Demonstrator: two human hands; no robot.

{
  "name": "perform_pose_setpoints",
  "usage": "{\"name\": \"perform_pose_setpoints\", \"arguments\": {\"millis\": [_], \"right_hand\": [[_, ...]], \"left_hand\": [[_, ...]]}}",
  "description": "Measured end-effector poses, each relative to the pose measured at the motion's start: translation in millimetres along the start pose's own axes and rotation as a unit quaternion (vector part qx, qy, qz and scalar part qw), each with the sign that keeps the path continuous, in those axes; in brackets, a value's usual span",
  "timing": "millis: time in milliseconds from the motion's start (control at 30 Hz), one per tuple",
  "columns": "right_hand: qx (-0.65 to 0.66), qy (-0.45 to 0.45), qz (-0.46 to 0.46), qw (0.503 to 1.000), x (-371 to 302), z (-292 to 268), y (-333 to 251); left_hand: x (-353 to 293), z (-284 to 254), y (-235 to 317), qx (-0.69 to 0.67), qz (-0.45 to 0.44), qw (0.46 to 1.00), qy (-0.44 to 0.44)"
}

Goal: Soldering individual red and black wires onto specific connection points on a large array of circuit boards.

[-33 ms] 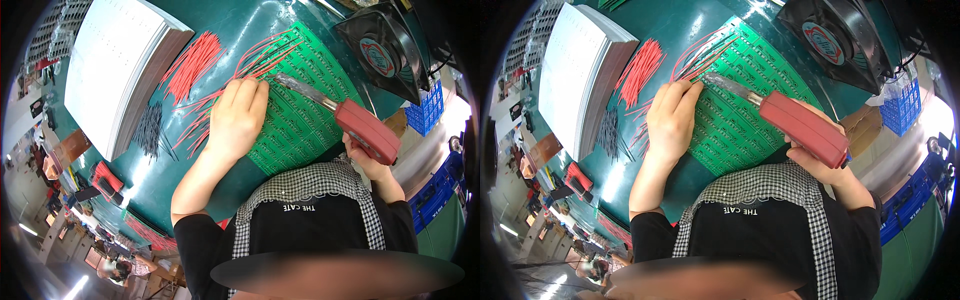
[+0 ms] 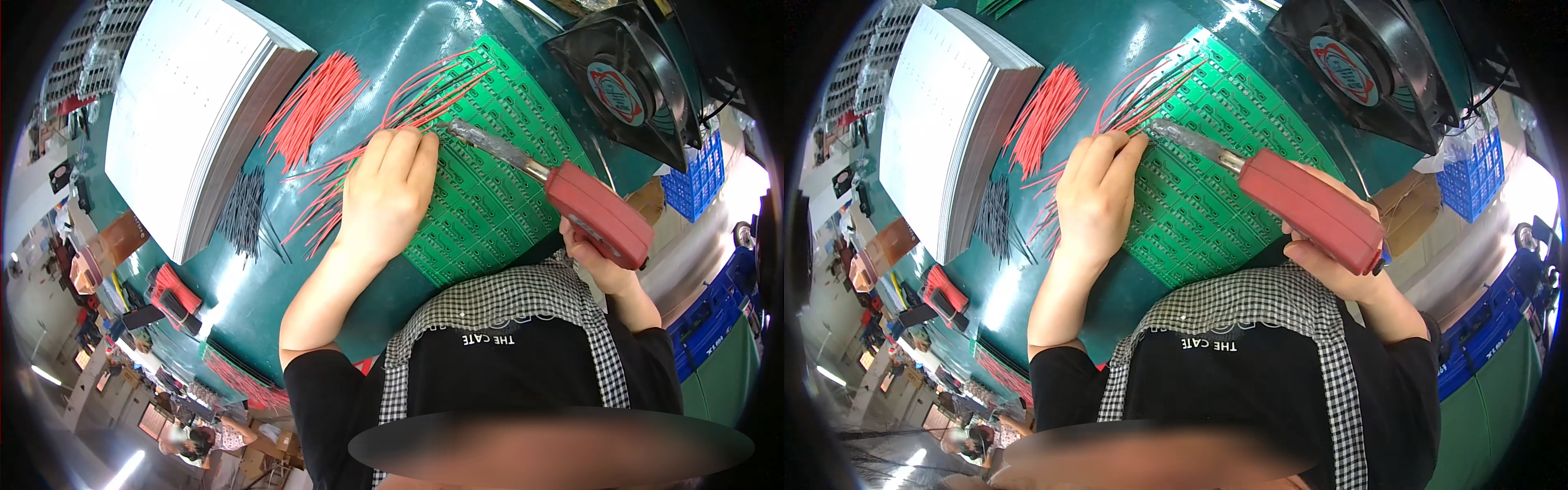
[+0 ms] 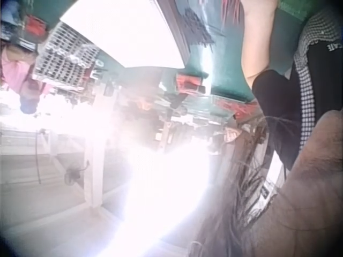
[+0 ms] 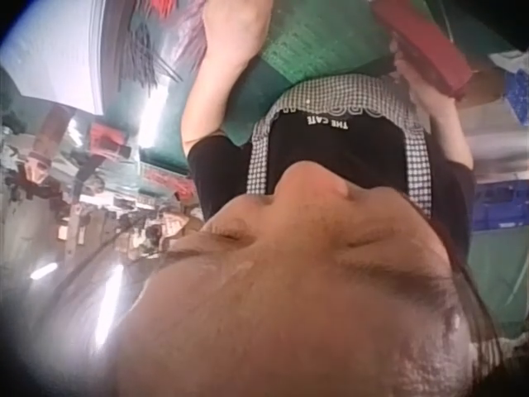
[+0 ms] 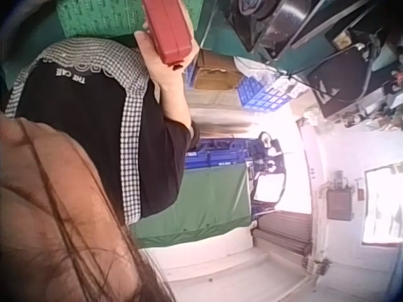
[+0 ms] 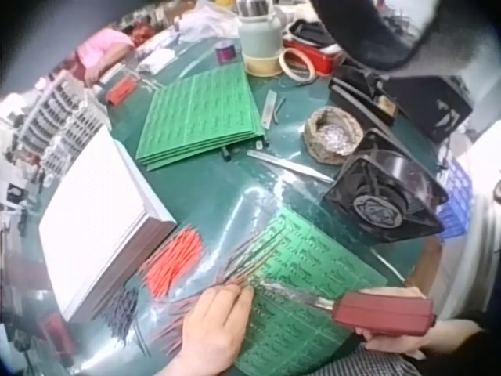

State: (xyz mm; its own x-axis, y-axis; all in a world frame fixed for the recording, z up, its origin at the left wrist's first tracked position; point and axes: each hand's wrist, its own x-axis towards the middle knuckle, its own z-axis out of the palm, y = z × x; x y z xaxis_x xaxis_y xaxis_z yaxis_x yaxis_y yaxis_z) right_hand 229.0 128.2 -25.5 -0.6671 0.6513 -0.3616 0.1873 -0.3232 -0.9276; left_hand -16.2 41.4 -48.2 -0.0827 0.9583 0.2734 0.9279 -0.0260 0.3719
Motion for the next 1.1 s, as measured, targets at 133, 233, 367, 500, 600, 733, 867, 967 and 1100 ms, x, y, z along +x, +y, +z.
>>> {"name": "perform_pose_setpoints", "arguments": {"millis": [133,233,367,500,600,733,867,967,1100], "right_hand": [[-0.137,-0.041,-0.047,0.989,-0.7,-11.3,3.7],[-0.207,-0.061,-0.097,0.972,0.8,-12.5,4.9],[-0.036,-0.046,0.024,0.998,-2.6,-8.3,-1.9],[0.036,-0.014,0.006,0.999,-3.9,-6.5,-0.3],[0.040,-0.021,-0.023,0.999,-2.7,-9.4,2.4],[-0.002,-0.035,-0.036,0.999,-0.3,-12.8,0.2],[-0.023,-0.038,-0.028,0.999,-0.7,-14.7,-0.1],[0.006,-0.029,-0.036,0.999,-0.4,-13.6,2.5],[0.046,-0.007,-0.010,0.999,-1.7,-10.0,2.2]], "left_hand": [[1.3,-1.3,1.3,0.009,-0.001,1.000,-0.006],[0.6,-0.9,1.4,0.013,-0.003,1.000,-0.009],[-0.1,2.0,-5.2,0.056,0.052,0.997,0.013],[1.0,2.1,-3.7,0.057,0.053,0.997,0.007],[2.2,0.0,0.6,0.025,0.023,0.999,-0.001],[14.2,-0.4,6.6,-0.006,-0.004,1.000,-0.008],[17.9,8.1,0.2,0.029,0.050,0.998,0.019],[16.4,10.3,-0.6,0.030,0.053,0.998,0.019],[15.7,11.5,0.5,0.041,0.048,0.998,0.025]]}}
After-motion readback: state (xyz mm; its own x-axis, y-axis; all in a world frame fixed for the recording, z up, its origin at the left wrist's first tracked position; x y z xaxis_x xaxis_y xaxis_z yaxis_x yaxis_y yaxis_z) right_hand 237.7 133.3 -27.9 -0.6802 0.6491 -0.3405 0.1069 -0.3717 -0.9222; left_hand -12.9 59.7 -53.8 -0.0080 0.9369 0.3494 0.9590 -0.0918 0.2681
